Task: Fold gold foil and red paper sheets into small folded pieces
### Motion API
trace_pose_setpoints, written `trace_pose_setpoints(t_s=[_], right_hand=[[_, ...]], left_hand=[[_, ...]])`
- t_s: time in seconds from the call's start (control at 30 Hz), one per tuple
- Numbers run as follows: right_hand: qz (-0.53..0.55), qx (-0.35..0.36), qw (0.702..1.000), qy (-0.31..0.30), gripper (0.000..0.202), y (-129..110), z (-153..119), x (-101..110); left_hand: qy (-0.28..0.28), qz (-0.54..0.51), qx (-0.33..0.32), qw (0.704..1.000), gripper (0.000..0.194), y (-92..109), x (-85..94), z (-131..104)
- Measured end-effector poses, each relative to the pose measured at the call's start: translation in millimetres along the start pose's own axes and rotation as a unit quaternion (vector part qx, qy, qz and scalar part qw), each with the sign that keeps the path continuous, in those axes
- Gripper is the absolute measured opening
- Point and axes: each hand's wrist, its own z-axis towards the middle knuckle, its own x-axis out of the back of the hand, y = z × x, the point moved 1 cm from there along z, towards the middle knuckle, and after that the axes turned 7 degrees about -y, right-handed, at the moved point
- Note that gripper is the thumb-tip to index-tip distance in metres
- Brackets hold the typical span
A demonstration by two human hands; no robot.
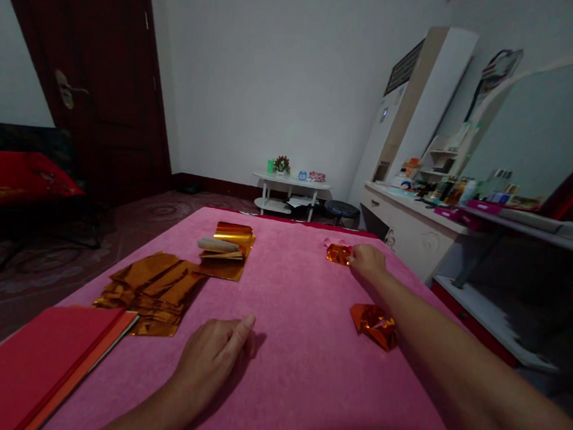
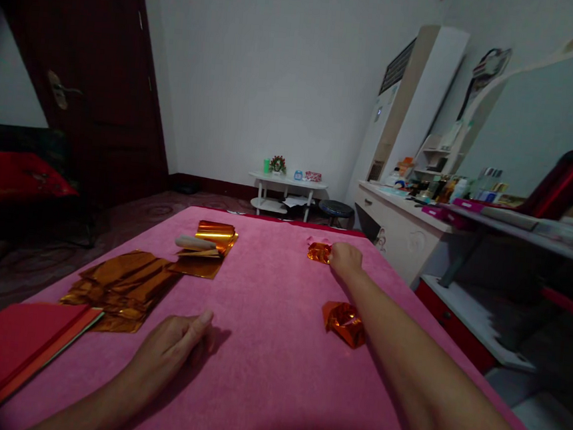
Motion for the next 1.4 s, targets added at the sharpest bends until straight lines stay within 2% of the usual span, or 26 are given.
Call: trace_pose_setpoints(t_s=[0.17, 0.33, 0.47, 0.53, 0.63, 0.67, 0.73, 0.77, 0.83, 1.03, 1.17, 1.27, 1.4], right_hand=[[-0.014, -0.007, 1.000, 0.002, 0.026, 0, 14, -1], [0.006, -0.027, 1.000, 0.007, 0.024, 0, 15, 0], [0.048, -0.035, 0.998, -0.005, 0.038, 9, 7, 5], [0.076, -0.025, 0.996, -0.029, 0.041, 21, -5, 9], [0.142, 0.035, 0.982, -0.121, 0.031, 41, -34, 17], [0.169, 0.059, 0.971, -0.158, 0.030, 48, -46, 21], [0.289, 0.166, 0.889, -0.313, 0.036, 56, -72, 29], [0.320, 0.190, 0.857, -0.357, 0.039, 58, -83, 34], [0.353, 0.194, 0.834, -0.377, 0.042, 60, -100, 43], [0.399, 0.157, 0.827, -0.363, 0.041, 54, -117, 49], [0.414, 0.159, 0.816, -0.372, 0.052, 54, -124, 46], [0.427, 0.155, 0.827, -0.331, 0.058, 50, -129, 43], [0.427, 0.154, 0.848, -0.274, 0.047, 39, -131, 30]], left_hand=[[-0.013, -0.013, -0.014, 1.000, 0.054, -2, -0.6, 2], [-0.007, -0.001, -0.009, 1.000, 0.056, -5, -3.7, 3], [0.000, 0.003, -0.021, 1.000, 0.056, -4, -3.4, 2], [-0.004, 0.004, -0.023, 1.000, 0.057, -3, -2.3, 1], [-0.010, 0.010, -0.016, 1.000, 0.059, -1, -0.3, 0], [-0.013, 0.012, -0.014, 1.000, 0.059, 0, 0.3, 0], [-0.016, 0.016, -0.014, 1.000, 0.059, 0, 1.3, 0], [-0.017, 0.018, -0.016, 1.000, 0.058, 0, 1.6, 0], [-0.018, 0.021, -0.019, 0.999, 0.058, 1, 2.1, 0], [-0.022, 0.001, -0.026, 0.999, 0.058, 1, 2.0, -1], [-0.017, 0.010, -0.029, 0.999, 0.058, -2, 1.1, 0], [-0.022, 0.015, -0.026, 0.999, 0.058, -3, 0.6, 1], [-0.022, 0.018, -0.022, 0.999, 0.058, -1, 1.1, 1]])
